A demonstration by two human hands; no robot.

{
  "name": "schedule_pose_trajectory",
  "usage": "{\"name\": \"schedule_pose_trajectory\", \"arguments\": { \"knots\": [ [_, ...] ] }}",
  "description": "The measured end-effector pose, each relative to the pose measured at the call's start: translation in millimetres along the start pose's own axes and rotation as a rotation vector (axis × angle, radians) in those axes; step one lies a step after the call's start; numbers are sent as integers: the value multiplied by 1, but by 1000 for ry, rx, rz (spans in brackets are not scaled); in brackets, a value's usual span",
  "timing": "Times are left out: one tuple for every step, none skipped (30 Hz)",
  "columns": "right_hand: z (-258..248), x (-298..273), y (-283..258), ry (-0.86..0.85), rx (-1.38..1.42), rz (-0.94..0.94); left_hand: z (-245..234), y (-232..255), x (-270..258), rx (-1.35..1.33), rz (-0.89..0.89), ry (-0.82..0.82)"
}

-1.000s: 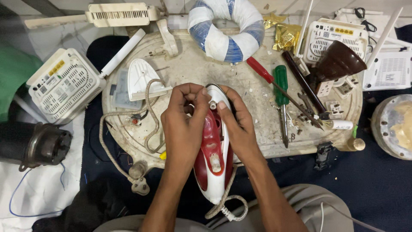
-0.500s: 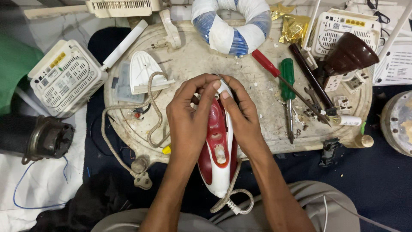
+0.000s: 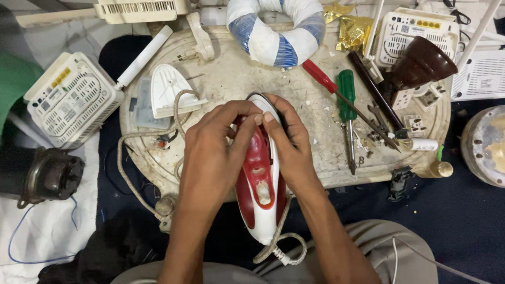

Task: The person disassembles a red and white electric iron using a yellow screwdriver, removes screws, opens the casing, and manipulates internal components. The person then reassembles the iron by replacing screws and closing the casing.

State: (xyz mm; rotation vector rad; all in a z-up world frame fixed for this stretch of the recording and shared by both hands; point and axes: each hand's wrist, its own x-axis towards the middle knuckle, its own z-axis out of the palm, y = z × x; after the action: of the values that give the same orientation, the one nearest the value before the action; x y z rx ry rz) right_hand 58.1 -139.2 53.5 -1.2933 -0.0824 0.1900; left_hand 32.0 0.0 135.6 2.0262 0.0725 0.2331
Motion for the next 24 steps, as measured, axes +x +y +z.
{"name": "schedule_pose_trajectory", "arguments": {
  "knots": [
    [1, -1, -1, -1, 1, -2, -1, 2, 0, -8, -23, -7],
    [2, -1, -1, -3, 2, -4, -2, 3, 0, -15, -47, -13],
    [2, -1, -2, 3, -9, 5, -4, 4, 0, -22, -70, -19],
    [3, -1, -2, 9, -19, 14, -5, 5, 0, -25, -76, -23],
    [3, -1, -2, 15, -29, 23, -5, 6, 0, -27, -81, -27],
    [4, -1, -2, 16, -33, 18, -6, 7, 0, -30, -86, -31],
    [4, -1, -3, 17, -37, 13, -6, 7, 1, -33, -97, -34],
    [4, -1, -3, 18, -41, 8, -6, 7, 1, -35, -109, -38],
    [4, -1, -3, 18, -31, 11, -6, 7, 1, -37, -120, -41],
    [4, -2, -3, 18, -22, 13, -6, 7, 1, -38, -108, -41],
    [4, -2, -3, 19, -12, 15, -7, 7, 1, -40, -96, -41],
    [4, -2, -3, 15, -10, 9, -7, 7, 1, -42, -85, -40],
    [4, -2, -2, 11, -8, 2, -7, 7, 1, -42, -107, -46],
    [4, -2, -2, 9, -6, -4, -7, 6, 1, -42, -129, -53],
    [3, -2, -1, 9, -20, -12, -7, 6, 1, -42, -152, -60],
    [3, -1, -1, 9, -34, -19, -7, 5, 1, -42, -133, -60],
    [3, -1, -1, 8, -48, -27, -7, 5, 1, -41, -114, -60],
    [2, -1, 0, 8, -49, -25, -7, 4, 0, -41, -95, -60],
    [2, -1, 0, 8, -50, -23, -6, 3, 0, -43, -82, -61],
    [2, -1, 0, 7, -50, -21, -6, 3, 0, -45, -68, -62],
    [2, -1, 1, 7, -51, -23, -6, 2, 0, -46, -54, -62],
    [2, -1, 1, 8, -51, -25, -5, 2, 0, -38, -78, -61],
    [2, -1, 1, 9, -51, -26, -5, 1, 0, -29, -101, -61],
    [2, -1, 1, 12, -41, -13, -4, 1, 0, -21, -124, -60]
  ]
}}
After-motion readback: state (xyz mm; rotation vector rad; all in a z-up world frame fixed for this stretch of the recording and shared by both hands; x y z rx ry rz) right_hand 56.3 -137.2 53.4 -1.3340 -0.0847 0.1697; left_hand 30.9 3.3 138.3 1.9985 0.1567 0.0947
